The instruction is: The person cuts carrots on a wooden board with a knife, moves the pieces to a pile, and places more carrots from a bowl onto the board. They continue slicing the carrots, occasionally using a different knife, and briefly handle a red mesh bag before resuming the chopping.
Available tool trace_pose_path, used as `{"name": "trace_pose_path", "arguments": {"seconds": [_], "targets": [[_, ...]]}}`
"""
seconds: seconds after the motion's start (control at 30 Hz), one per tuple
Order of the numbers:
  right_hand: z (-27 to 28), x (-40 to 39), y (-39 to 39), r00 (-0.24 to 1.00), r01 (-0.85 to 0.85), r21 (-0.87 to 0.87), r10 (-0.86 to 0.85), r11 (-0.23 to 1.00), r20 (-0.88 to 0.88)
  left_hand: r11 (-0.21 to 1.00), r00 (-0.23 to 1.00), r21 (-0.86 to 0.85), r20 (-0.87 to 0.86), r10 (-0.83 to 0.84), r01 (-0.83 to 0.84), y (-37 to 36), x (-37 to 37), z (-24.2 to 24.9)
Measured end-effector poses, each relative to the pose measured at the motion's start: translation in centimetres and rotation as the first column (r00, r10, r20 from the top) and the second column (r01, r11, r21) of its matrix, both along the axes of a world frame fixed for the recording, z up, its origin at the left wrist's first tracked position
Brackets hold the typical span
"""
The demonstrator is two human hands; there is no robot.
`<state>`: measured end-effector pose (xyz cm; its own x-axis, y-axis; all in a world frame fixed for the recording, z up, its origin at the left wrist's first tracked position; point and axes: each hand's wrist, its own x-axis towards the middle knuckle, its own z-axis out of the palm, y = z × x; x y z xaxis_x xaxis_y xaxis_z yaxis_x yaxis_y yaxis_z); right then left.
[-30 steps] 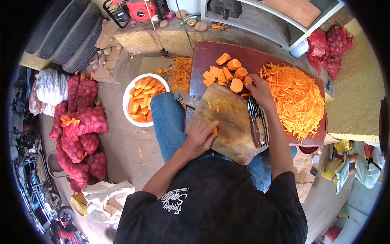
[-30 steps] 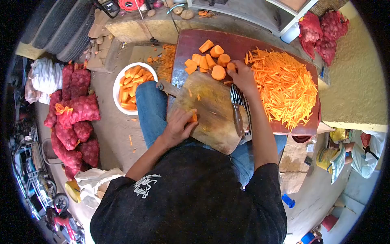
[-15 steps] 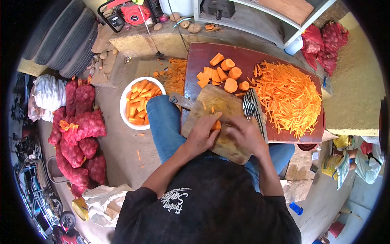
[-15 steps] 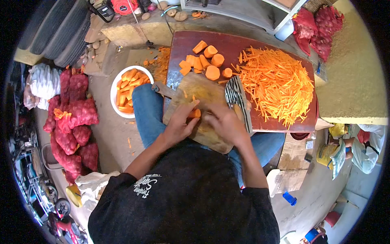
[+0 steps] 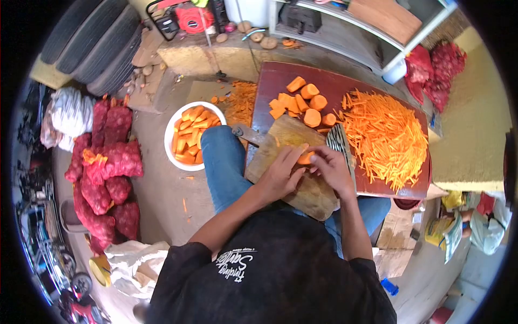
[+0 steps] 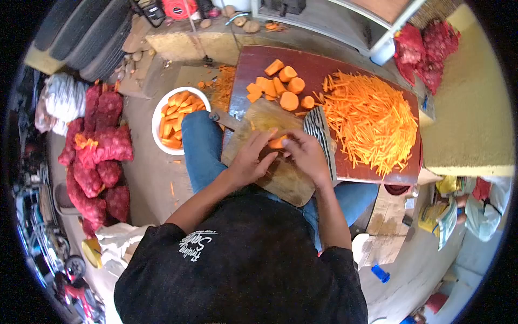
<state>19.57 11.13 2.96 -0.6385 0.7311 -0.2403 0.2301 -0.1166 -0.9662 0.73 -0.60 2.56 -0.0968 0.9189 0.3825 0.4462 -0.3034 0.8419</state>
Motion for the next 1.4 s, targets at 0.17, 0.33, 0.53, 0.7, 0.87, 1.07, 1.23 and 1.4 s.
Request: {"name": "trace_pose_path", "arguments": {"seconds": [0.17, 0.33, 0.53, 0.7, 0.87, 1.07, 1.23, 1.4], "targets": [[-2.6, 0.4, 5.8, 0.981, 0.120, 0.443, -0.174, 0.889, 0.082, 0.991, 0.990, 0.118, -0.114, 0.079, -0.065, 0.6, -1.9, -1.2], [-0.6, -1.6, 6.3, 0.972, 0.068, 0.714, -0.207, 0.697, 0.109, 0.968, 0.860, 0.066, -0.448, 0.245, -0.241, -3.2, -8.2, -1.4], [-2.4, -3.0, -0.2, 0.961, -0.212, 0.468, 0.097, 0.858, 0.259, 0.627, 0.577, 0.039, -0.347, 0.739, -0.778, -11.2, -20.4, -8.3], [-2.7, -4.8, -2.5, 0.993, -0.056, -0.182, 0.073, 0.982, 0.089, 0.321, 0.467, -0.381, -0.396, 0.790, -0.867, -18.0, -28.4, -23.3], [-2.8, -5.0, -2.1, 0.984, -0.023, -0.158, 0.050, 0.987, 0.169, 0.359, 0.551, -0.497, -0.319, 0.771, -0.790, -17.4, -30.0, -29.1], [-3.7, -4.7, -2.0, 0.972, 0.013, -0.106, 0.013, 0.994, 0.235, 0.386, 0.571, -0.441, -0.442, 0.692, -0.810, -8.3, -31.2, -29.3], [-3.1, -5.6, -2.7, 0.978, 0.057, -0.139, -0.028, 0.989, 0.206, 0.354, 0.566, -0.445, -0.574, 0.592, -0.822, -4.1, -32.1, -30.5], [-2.4, -6.0, -3.0, 0.977, 0.075, -0.140, -0.045, 0.987, 0.209, 0.380, 0.566, -0.429, -0.708, 0.422, -0.820, -2.9, -32.2, -29.2]]}}
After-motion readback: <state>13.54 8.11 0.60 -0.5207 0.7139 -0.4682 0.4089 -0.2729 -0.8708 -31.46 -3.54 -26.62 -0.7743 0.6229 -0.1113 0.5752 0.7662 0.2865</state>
